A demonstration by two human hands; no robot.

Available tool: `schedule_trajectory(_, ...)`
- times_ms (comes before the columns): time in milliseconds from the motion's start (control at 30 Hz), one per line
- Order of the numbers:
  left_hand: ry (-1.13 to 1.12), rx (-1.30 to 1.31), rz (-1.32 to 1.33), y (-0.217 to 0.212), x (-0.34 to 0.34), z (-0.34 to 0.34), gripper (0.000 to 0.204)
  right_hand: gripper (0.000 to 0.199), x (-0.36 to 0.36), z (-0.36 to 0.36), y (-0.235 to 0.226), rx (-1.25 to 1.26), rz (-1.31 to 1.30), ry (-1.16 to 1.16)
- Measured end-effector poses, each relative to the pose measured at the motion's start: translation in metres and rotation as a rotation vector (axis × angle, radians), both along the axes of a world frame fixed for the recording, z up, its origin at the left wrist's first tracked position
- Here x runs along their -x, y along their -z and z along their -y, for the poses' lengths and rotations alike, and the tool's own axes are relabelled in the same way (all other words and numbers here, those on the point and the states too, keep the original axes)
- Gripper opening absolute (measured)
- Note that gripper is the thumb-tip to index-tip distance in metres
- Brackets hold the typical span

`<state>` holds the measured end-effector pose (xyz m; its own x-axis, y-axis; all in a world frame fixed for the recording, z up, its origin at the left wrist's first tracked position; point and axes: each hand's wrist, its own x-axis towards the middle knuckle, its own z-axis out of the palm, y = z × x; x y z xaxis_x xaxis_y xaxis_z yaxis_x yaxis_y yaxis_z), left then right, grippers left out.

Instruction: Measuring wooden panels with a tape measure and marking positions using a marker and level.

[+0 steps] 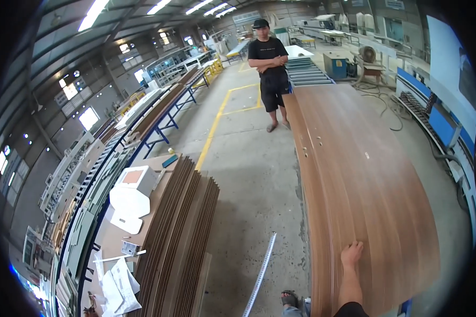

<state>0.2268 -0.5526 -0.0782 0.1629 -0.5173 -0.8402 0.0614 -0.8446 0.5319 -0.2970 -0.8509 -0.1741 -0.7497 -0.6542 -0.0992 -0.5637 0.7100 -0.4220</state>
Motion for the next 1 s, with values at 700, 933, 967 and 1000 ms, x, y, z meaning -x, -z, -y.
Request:
schedule_trajectory(700, -0.076, 0.183, 0.415, -0.009, 0.026, -0.429, 0.018, 0.080, -0.637, -0.427, -0.246, 0.382, 0.348, -2.824)
schedule_trajectory(933, -0.236, 0.150, 0.584, 0.014, -0.007, -0.594, 0.020, 0.066, -0.687, -0.607, -0.197, 0.182, 0.661, -2.755)
schedule_trajectory(967, -0.309, 0.157, 0.521, 0.017, -0.016, -0.612, 0.021, 0.063, -0.680, -0.619, -0.172, 0.094, 0.602, -2.775)
schedule_trajectory(1000, -0.387, 0.159, 0.459, 0.021, -0.027, -0.628, 0.022, 0.054, -0.667, -0.632, -0.152, -0.088, 0.596, -2.707)
